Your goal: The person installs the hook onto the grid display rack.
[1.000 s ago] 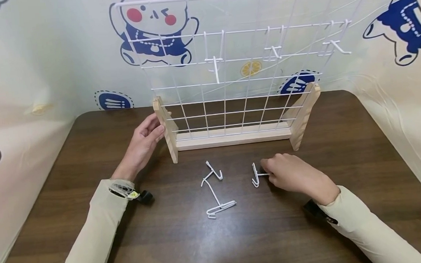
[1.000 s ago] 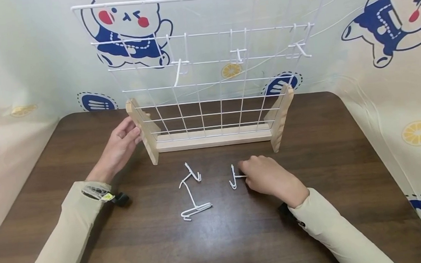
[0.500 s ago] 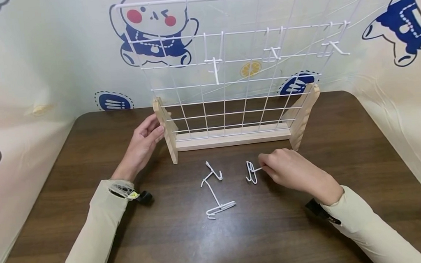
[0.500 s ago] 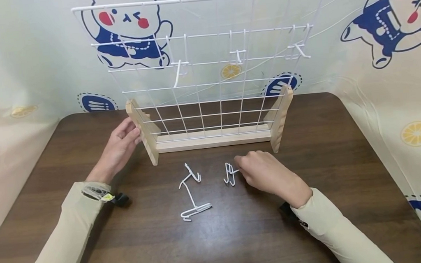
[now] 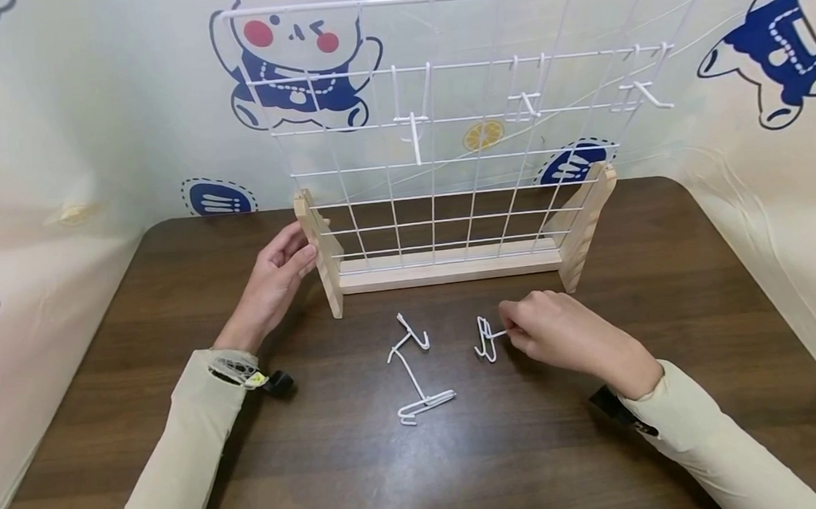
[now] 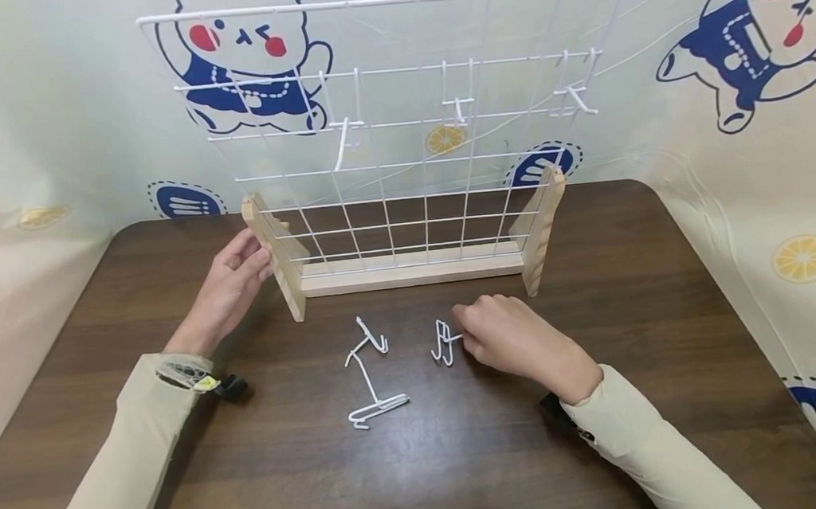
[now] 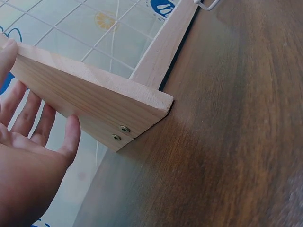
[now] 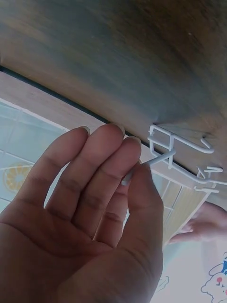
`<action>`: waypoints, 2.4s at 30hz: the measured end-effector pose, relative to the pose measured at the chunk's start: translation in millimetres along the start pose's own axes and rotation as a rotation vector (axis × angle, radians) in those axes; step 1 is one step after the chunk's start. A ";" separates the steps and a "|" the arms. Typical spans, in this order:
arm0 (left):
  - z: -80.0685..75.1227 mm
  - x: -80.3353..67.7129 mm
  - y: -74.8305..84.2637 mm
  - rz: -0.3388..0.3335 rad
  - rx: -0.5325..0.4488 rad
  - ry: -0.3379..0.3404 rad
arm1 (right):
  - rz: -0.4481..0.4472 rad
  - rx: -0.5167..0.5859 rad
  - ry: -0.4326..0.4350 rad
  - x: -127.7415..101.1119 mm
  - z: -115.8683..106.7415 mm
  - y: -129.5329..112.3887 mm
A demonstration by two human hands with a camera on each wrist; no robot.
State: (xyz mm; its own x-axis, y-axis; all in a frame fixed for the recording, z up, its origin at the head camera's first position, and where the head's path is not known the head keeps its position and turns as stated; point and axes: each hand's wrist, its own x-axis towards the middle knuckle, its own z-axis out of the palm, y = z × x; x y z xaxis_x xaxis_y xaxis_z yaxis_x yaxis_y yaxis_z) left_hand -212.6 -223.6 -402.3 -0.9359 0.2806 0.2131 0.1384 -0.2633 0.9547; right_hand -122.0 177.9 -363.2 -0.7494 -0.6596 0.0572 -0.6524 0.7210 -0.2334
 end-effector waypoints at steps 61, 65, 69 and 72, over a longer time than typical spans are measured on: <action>0.7 1.0 0.9 -0.015 0.007 0.005 | 0.007 0.235 0.070 -7.5 -33.0 24.1; 2.0 1.4 1.8 -0.008 0.004 0.000 | 0.014 0.210 0.065 -8.4 -34.2 23.9; 1.9 1.0 1.8 0.007 -0.006 -0.011 | 0.030 0.199 0.087 -9.5 -35.8 23.0; 1.3 1.3 1.0 0.005 -0.007 -0.010 | 0.043 0.187 0.116 -9.5 -36.4 22.4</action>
State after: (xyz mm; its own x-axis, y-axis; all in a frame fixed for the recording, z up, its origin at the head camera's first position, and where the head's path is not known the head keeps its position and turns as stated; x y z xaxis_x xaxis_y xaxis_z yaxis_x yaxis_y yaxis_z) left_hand -213.2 -222.2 -400.8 -0.9319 0.2882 0.2201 0.1409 -0.2714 0.9521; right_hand -133.6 208.0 -333.7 -0.7912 -0.5925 0.1516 -0.5952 0.6889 -0.4137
